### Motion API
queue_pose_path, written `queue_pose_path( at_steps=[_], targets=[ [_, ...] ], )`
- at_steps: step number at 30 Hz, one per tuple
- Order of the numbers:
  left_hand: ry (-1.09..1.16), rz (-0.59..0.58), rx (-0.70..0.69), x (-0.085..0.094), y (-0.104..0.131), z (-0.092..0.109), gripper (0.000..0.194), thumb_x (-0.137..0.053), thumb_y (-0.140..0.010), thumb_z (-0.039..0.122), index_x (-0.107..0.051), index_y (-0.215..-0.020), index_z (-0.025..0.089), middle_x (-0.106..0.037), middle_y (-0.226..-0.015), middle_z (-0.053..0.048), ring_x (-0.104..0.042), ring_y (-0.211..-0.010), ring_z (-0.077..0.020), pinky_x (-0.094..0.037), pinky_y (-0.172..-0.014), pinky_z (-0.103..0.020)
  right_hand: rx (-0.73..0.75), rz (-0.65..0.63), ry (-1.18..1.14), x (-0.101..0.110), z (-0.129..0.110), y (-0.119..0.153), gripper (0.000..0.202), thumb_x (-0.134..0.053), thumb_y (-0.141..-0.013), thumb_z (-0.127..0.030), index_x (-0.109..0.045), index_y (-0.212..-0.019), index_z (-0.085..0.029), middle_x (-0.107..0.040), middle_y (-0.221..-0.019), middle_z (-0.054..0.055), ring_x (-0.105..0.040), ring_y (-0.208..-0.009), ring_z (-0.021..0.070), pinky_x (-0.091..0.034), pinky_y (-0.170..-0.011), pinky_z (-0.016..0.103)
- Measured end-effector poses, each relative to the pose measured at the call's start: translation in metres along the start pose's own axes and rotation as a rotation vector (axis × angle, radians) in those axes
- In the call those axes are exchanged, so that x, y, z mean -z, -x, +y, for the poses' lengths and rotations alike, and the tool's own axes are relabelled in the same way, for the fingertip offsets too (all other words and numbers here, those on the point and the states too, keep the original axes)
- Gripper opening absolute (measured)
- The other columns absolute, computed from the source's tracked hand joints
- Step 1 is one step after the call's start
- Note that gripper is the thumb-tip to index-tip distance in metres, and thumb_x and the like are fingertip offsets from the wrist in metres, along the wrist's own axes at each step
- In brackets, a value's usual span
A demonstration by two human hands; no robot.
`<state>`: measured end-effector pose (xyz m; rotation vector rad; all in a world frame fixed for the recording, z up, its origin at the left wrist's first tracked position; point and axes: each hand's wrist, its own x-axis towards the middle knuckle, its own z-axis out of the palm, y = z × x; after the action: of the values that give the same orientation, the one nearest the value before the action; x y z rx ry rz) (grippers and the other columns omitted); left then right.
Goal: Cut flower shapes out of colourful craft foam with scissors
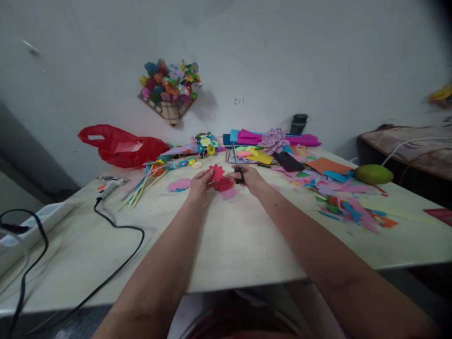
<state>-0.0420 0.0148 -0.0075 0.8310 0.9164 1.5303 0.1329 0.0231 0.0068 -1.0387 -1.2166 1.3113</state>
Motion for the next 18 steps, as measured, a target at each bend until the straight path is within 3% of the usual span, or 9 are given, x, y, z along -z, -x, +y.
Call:
queue_pose_path(
  at_steps=[10, 18],
  targets=[
    [0.075, -0.009, 0.008, -0.018, 0.012, -0.008, 0.026, -0.085, -0.063, 0.025, -0.066, -0.078, 0.013, -0.071, -0.073, -0.005, -0.066, -0.063, -0.0154, -0.055, -0.066, -0.03, -0.016, 0.083, -0.104, -0.01, 0.001, 0.001, 0.043, -0.081, -0.06, -0.017, -0.059, -0.097, -0.016, -0.058, -0.054, -0.006, -0.052, -0.044, 0.0075, -0.02, -0.038, 0.018],
    [0.07, -0.024, 0.01, -0.016, 0.008, -0.012, 0.024, -0.085, -0.062, 0.023, -0.067, -0.074, 0.013, -0.07, -0.071, -0.006, -0.064, -0.059, -0.0148, -0.055, -0.061, -0.029, -0.005, 0.146, -0.138, -0.016, -0.008, 0.008, 0.033, -0.076, -0.061, -0.012, -0.058, -0.089, -0.016, -0.055, -0.051, -0.007, -0.052, -0.044, 0.0086, -0.033, -0.043, 0.018]
  ],
)
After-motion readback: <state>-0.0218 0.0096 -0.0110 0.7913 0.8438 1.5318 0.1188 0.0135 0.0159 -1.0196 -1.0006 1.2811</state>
